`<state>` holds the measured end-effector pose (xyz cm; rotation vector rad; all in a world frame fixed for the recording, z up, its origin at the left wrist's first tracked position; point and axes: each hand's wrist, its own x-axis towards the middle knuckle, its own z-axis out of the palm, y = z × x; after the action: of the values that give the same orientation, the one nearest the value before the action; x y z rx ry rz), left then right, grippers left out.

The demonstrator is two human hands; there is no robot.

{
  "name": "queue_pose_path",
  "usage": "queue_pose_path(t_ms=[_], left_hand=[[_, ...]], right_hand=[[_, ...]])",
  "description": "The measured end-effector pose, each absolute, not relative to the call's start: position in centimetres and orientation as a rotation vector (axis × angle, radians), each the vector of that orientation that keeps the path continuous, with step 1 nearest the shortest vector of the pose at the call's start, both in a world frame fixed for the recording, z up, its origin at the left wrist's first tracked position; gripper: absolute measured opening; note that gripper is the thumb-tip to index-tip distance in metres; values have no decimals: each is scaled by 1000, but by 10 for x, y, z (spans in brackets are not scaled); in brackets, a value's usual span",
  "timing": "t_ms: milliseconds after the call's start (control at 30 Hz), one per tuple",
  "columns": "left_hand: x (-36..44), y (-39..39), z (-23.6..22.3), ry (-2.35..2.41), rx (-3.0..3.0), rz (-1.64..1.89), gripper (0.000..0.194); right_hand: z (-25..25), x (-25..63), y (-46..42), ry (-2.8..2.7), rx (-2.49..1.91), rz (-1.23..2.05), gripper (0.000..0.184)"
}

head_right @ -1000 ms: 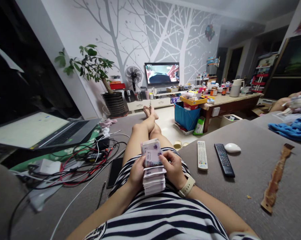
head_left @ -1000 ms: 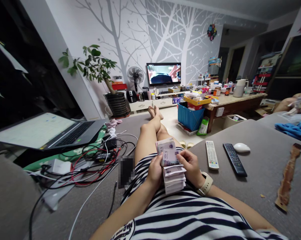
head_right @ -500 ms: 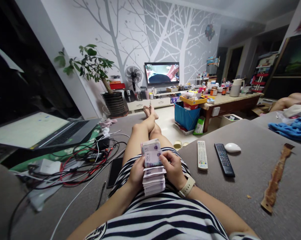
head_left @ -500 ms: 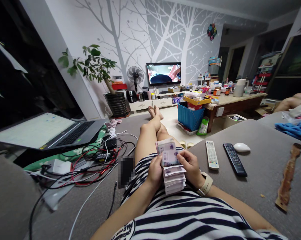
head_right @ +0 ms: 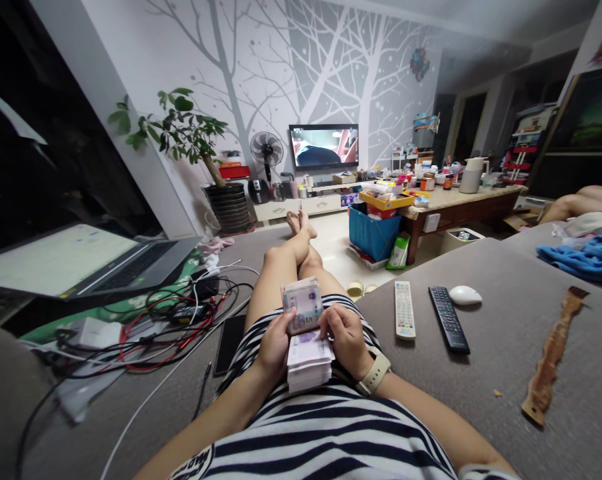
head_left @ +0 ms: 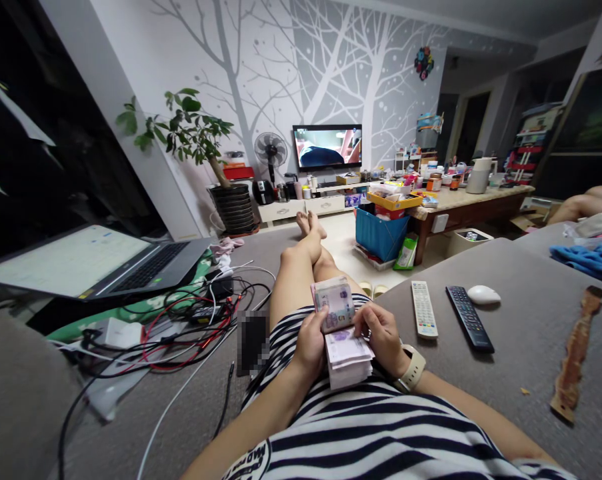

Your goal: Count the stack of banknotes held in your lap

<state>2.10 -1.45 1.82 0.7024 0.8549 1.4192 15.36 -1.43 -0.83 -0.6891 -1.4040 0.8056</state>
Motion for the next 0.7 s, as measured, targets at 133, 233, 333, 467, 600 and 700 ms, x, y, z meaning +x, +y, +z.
queue_pose_path(t_ms=[133, 233, 333, 467, 600, 700], left_hand=[[19, -13, 10, 771, 746, 1386, 28], [18, -15, 11, 768, 770, 1344, 28], [16, -17, 14, 770, 796, 1315, 25], [16, -17, 13, 763, 805, 1316, 25], [17, -15, 11, 785, 802, 1320, 28], [17, -15, 13, 785, 793, 1328, 28]], right_hand=[[-9, 153, -13, -1397, -715, 825, 34], [-9, 152, -11, -1344, -768, 810, 29], [-10, 153, -7, -1294, -827, 792, 29], [-12, 153, -1, -1283, -878, 794, 32], [-16, 154, 3, -1296, -932, 786, 34], [-16, 154, 4, -1313, -955, 777, 35]])
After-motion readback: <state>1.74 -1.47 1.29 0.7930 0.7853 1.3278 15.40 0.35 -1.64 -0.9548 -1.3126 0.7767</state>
